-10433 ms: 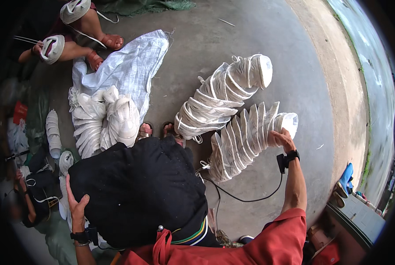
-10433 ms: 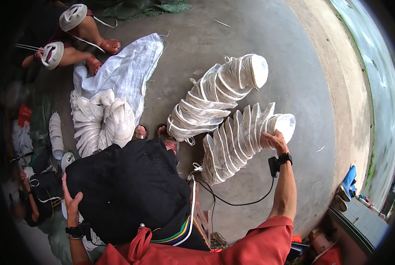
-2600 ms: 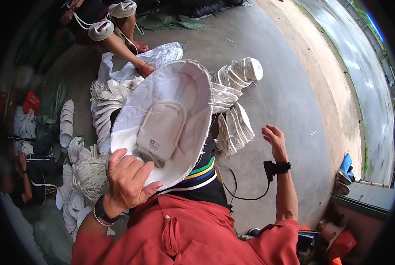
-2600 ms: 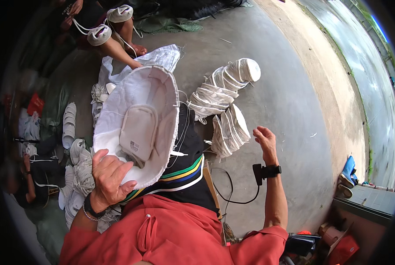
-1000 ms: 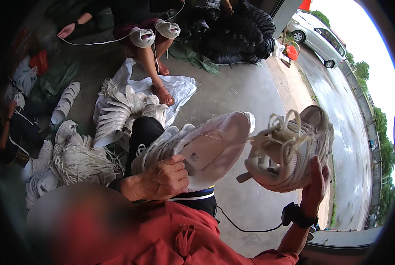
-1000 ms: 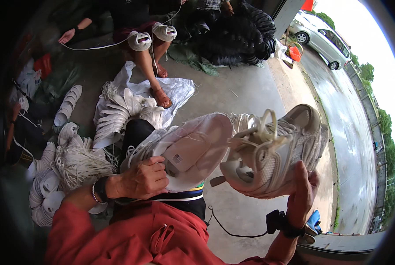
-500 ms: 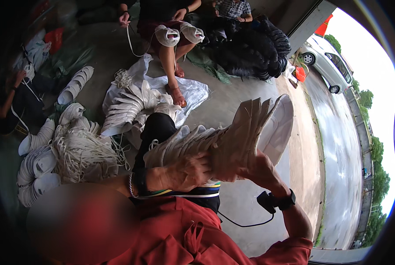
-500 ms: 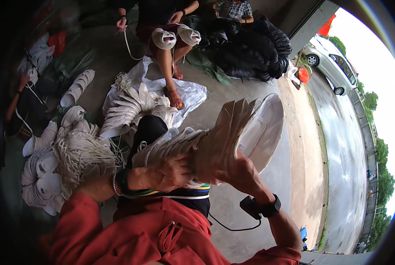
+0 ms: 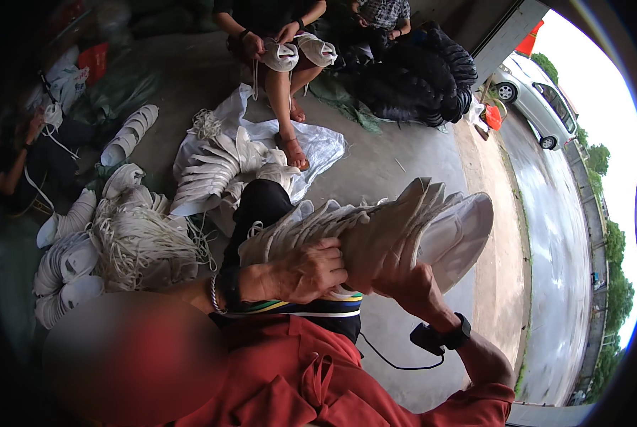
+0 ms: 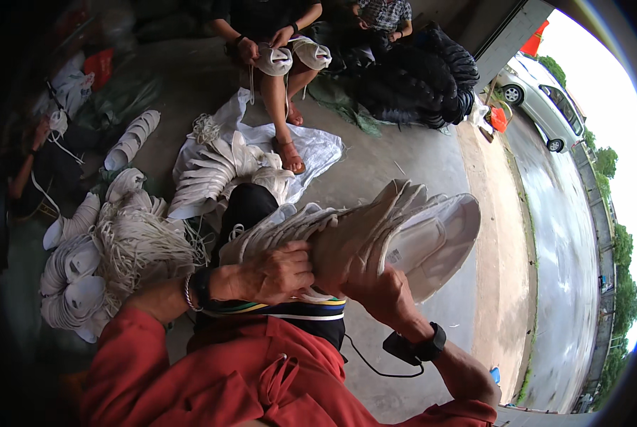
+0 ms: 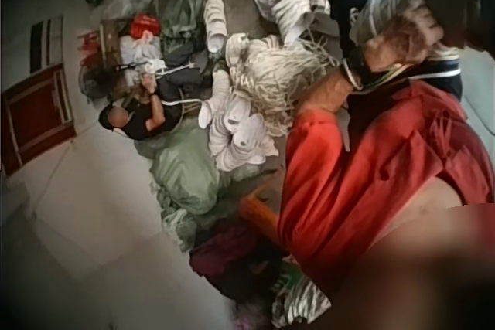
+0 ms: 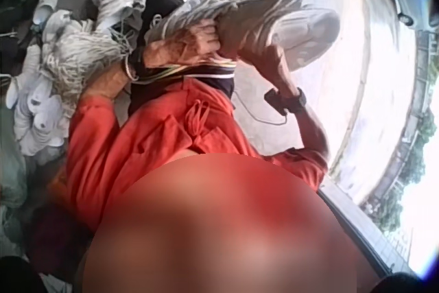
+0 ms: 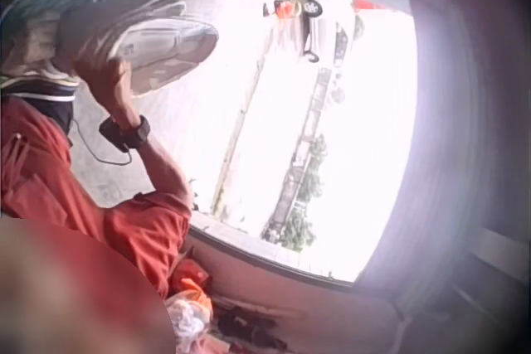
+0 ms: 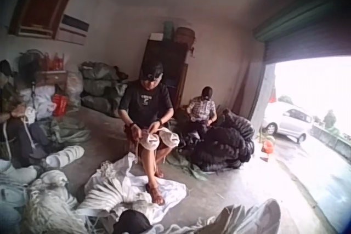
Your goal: The person laces a shoe by hand, pulls the laces tight, and ties them. They then pick up a stack of shoe components, slide the laced shoe into the top component, and place the stack back down.
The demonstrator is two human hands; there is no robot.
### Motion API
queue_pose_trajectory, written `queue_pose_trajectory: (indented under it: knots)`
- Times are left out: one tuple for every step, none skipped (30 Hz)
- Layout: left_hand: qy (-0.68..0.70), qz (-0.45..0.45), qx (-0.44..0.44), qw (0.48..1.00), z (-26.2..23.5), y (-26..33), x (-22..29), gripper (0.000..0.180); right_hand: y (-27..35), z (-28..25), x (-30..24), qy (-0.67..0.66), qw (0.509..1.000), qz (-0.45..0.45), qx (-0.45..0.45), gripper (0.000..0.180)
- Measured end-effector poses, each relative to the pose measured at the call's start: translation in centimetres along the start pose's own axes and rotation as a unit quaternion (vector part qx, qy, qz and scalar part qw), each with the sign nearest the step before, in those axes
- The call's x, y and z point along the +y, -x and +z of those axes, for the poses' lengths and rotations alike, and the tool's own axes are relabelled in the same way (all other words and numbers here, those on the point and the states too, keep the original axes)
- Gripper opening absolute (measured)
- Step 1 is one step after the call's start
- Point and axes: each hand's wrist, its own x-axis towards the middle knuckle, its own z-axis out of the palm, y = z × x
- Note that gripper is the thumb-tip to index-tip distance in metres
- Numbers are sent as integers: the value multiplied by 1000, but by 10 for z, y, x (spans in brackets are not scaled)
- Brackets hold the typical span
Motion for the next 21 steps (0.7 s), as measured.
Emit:
queue_pose_trajectory:
  knots:
    - [5, -5, 19, 1000, -2, 2, -1, 16, -2, -1, -5, -60, 993, 97, -25, 26]
    - [11, -8, 40, 999, -4, 2, -2, 16, -1, -1, -6, -59, 993, 96, -26, 26]
    - [11, -9, 40, 999, -6, 3, -3, 16, 0, 0, -7, -139, 984, 113, -9, 24]
    - [18, -2, 27, 999, -8, 4, -3, 16, 1, 0, -8, -219, 967, 128, 8, 22]
    - [26, 3, 13, 1000, -9, 4, -3, 15, 4, -1, -5, -52, 998, 3, 32, 22]
    - [28, 0, 12, 1000, -11, 5, -4, 15, 1, -3, -3, -54, 998, 4, 29, 22]
    - [26, -4, 13, 1000, -12, 5, -5, 15, -4, -7, 0, -91, 994, 52, -30, 19]
    - [25, -9, 11, 1000, -14, 7, -5, 15, -11, -10, 2, -130, 982, 100, -89, 16]
    - [25, -13, 8, 1000, -15, 8, -5, 15, -18, -14, 7, -41, 991, -65, -105, 12]
    - [24, -17, 16, 999, -16, 10, -6, 15, -24, -17, 3, -45, 991, -66, -107, 12]
    - [25, -14, 26, 999, -17, 9, -7, 15, -25, -25, -8, 13, 988, -101, -118, 9]
    - [29, -9, 27, 999, -20, 8, -8, 15, -25, -31, -16, 72, 980, -135, -129, 8]
    - [49, -5, 36, 998, -23, 8, -8, 15, -24, -33, -21, 74, 981, -129, -127, 8]
    - [64, -15, 43, 997, -25, 11, -8, 15, -28, -32, -20, 130, 970, -164, -123, 5]
    - [63, -24, 41, 997, -25, 13, -8, 15, -32, -30, -19, 185, 955, -199, -118, 5]
    - [67, -25, 55, 996, -25, 16, -8, 15, -35, -28, -18, 180, 954, -203, -124, 5]
    - [70, -27, 69, 995, -25, 19, -8, 15, -39, -25, -17, 193, 950, -214, -124, 7]
    - [76, -24, 68, 995, -26, 19, -9, 15, -39, -24, -19, 210, 947, -214, -119, 8]
    - [122, -46, 104, 986, -29, 18, -10, 14, -41, -19, -19, 209, 948, -208, -119, 8]
    - [168, -68, 139, 974, -31, 18, -11, 14, -44, -9, -19, 166, 968, -158, -102, 6]
    - [168, -78, 148, 971, -41, 18, -17, 12, -46, 1, -19, 120, 983, -108, -83, 14]
